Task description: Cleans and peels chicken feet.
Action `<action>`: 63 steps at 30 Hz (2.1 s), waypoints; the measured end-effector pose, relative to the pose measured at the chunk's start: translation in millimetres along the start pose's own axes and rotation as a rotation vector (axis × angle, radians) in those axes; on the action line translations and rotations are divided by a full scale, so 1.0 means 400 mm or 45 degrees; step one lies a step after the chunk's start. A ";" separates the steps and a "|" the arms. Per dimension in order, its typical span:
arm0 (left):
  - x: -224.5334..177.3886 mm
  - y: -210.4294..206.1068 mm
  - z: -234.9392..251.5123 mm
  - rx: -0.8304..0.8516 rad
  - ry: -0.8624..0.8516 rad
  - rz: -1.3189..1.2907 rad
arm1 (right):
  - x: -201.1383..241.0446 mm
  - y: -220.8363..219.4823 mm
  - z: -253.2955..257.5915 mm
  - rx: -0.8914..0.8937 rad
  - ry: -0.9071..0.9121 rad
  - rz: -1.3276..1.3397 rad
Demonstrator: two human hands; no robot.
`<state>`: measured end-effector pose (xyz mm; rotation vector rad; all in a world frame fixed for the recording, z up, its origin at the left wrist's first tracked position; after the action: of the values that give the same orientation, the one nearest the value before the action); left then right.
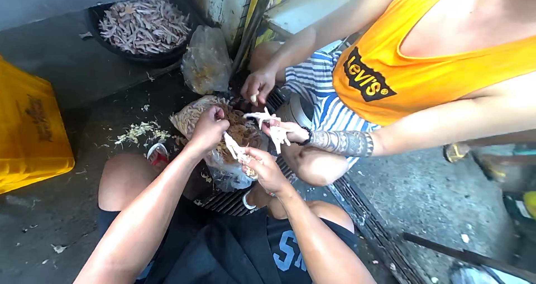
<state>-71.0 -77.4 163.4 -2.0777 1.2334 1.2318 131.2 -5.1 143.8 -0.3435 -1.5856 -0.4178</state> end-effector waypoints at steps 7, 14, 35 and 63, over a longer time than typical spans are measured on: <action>0.022 -0.059 0.000 0.088 -0.040 0.240 | -0.024 -0.023 0.009 -0.005 0.007 0.174; 0.007 -0.020 0.047 -0.163 0.017 0.207 | -0.001 -0.022 0.002 0.002 0.036 0.122; 0.056 -0.096 0.013 -0.073 0.079 -0.125 | -0.022 -0.035 0.010 -0.222 -0.078 0.506; 0.033 0.069 0.039 0.347 -0.059 -0.263 | 0.047 0.039 -0.022 -0.276 0.354 0.595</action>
<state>-99.4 -86.7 146.2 -1.9114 1.0686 0.9564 145.2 3.9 163.6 -0.7697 -1.1450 -0.2598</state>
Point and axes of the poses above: each hand's wrist, its own z-axis towards the middle knuckle, its own y-axis out of the back of the hand, x = y × z, the point moved 1 cm from there along z, towards the middle knuckle, and after that the axes turned 10 degrees about y, right-handed, at the moved point
